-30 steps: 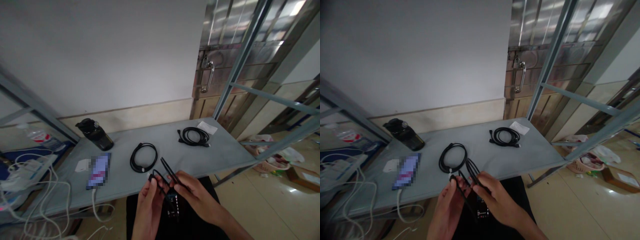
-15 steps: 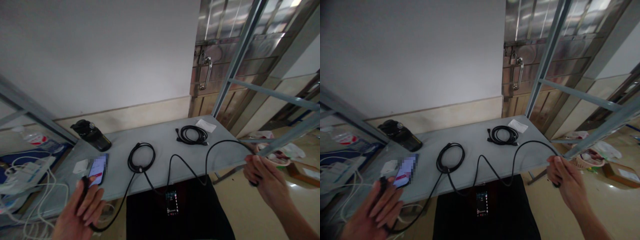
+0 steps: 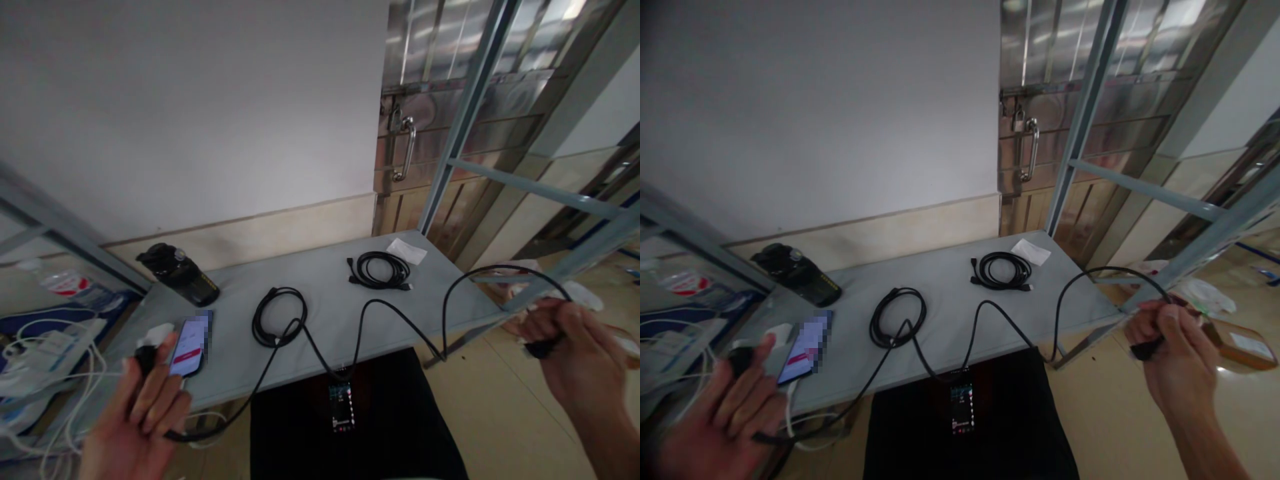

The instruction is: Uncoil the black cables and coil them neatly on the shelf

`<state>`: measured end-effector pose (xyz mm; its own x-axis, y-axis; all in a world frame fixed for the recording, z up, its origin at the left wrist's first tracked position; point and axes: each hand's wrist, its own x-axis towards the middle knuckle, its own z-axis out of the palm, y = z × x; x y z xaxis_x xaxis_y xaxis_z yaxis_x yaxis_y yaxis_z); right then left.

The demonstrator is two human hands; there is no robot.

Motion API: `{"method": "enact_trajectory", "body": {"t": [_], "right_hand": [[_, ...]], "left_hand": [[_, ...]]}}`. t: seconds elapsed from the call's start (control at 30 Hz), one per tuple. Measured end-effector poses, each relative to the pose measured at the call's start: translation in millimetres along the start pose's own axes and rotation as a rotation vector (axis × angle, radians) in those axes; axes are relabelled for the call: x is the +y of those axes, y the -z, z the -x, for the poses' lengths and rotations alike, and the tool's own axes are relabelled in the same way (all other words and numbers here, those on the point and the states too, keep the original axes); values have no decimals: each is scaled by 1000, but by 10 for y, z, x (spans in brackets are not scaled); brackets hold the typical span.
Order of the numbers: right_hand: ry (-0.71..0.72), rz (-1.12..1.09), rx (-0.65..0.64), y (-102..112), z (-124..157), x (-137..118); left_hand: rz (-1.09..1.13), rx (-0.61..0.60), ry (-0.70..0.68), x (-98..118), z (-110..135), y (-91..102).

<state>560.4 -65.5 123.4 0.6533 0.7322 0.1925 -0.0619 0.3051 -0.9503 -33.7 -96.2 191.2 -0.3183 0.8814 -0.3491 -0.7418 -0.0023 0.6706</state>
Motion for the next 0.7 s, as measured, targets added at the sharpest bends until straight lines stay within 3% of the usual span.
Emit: {"method": "enact_trajectory", "body": {"t": [0.1,0.17,0.27,0.4,0.53,0.7], "right_hand": [[55,114,-160,-315,191,206],[43,232,-346,-583,400,343],[6,279,-579,-1037,798,477],[0,288,-919,-1615,1381,505],[237,459,-1217,-2031,1916,477],[603,588,-1439,-2295,2458,611]], "left_hand": [[4,-35,-3,-302,-45,-311],[53,-58,62,-483,-135,-392],[149,-111,141,-703,-256,-380],[190,-83,201,-889,-268,-320],[151,-14,208,-973,-162,-246],[-83,304,186,-1038,-66,112]]}}
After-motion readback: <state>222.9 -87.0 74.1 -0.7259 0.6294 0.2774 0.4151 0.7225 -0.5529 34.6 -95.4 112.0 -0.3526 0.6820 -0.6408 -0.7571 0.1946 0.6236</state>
